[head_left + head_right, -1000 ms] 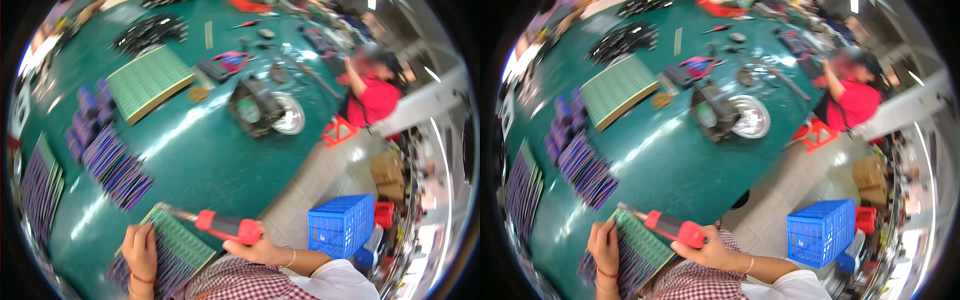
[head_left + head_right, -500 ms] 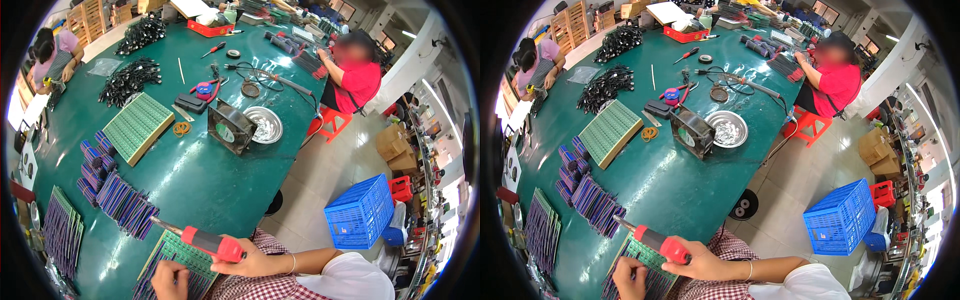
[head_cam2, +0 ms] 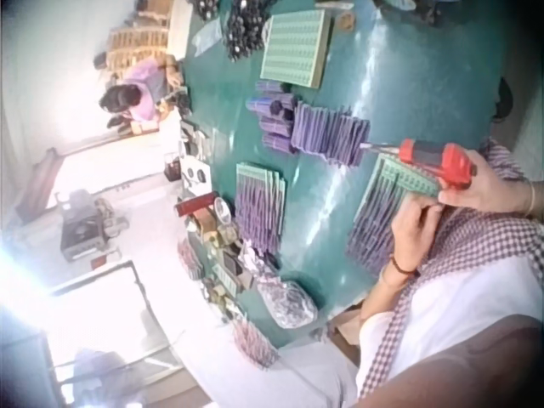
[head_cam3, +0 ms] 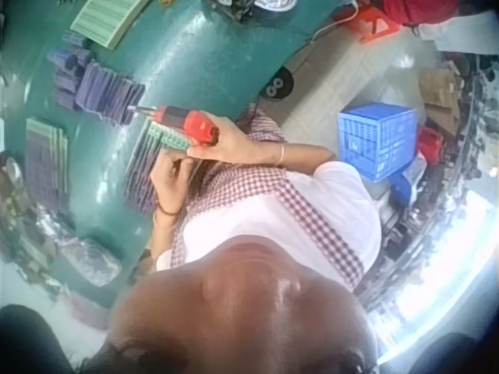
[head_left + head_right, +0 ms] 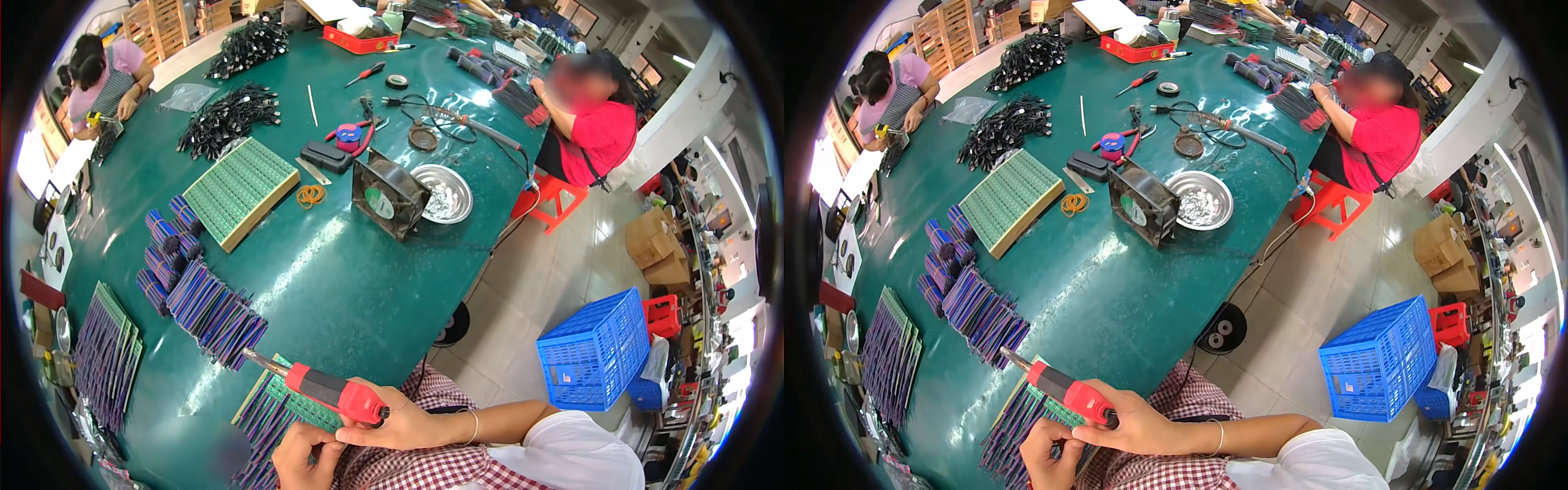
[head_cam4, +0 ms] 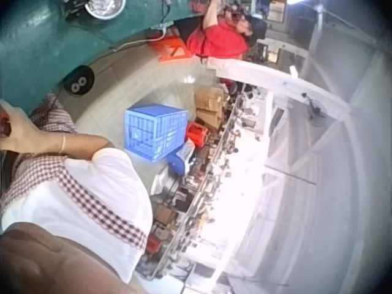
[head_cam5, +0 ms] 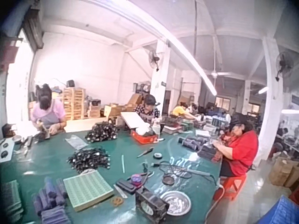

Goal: The person assembles electronic components and colored wires onto green circuit boards using a handheld soldering iron or heat gun.

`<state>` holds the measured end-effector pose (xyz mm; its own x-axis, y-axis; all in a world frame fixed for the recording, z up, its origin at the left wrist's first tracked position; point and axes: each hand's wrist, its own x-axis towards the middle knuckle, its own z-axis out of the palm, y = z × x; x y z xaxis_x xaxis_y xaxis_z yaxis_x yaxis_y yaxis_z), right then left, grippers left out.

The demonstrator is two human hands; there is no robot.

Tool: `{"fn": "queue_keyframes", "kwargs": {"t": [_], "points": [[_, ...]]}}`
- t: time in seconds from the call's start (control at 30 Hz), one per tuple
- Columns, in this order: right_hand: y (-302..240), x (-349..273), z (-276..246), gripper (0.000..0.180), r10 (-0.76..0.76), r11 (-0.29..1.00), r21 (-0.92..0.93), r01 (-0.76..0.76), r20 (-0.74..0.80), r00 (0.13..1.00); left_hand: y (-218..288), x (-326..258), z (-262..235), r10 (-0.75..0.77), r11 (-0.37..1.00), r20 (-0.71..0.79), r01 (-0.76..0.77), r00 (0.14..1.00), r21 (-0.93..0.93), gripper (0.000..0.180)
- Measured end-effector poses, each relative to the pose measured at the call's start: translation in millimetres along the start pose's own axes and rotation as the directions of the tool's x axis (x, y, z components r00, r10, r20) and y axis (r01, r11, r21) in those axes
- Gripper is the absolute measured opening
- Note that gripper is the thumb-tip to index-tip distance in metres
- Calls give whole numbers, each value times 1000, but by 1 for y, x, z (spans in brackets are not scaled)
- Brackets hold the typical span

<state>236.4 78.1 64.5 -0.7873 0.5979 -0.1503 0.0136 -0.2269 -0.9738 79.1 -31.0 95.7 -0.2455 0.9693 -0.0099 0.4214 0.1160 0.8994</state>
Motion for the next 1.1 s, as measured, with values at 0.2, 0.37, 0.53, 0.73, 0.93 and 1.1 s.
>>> {"fn": "queue_keyframes", "kwargs": {"t": [0.2, 0.37, 0.53, 0.73, 0.93, 1.1], "points": [[9, 2, 1, 39, -108, 989, -123, 88, -171, 979, -23, 0, 3, 202, 978, -221, -185, 954, 96, 20], [1, -14, -32, 15, 105, 993, 76, -94, -167, 980, -59, 27, -15, 267, 917, -238, -170, 934, 362, 16], [3, -6, -47, 39, 34, 990, -132, -57, -171, 985, -98, 39, -23, 269, 884, -244, -138, 932, 447, 16], [19, -12, -43, 34, 53, 979, -185, -88, -184, 981, -110, 42, -18, 334, 834, -211, -184, 919, 520, 22], [28, -17, -44, 31, 69, 973, -203, -109, -194, 979, -113, 40, -15, 359, 820, -201, -206, 911, 534, 28], [31, -14, -47, 26, 37, 961, -263, -81, -171, 985, -113, 40, -15, 349, 823, -193, -201, 917, 531, 28]]}}
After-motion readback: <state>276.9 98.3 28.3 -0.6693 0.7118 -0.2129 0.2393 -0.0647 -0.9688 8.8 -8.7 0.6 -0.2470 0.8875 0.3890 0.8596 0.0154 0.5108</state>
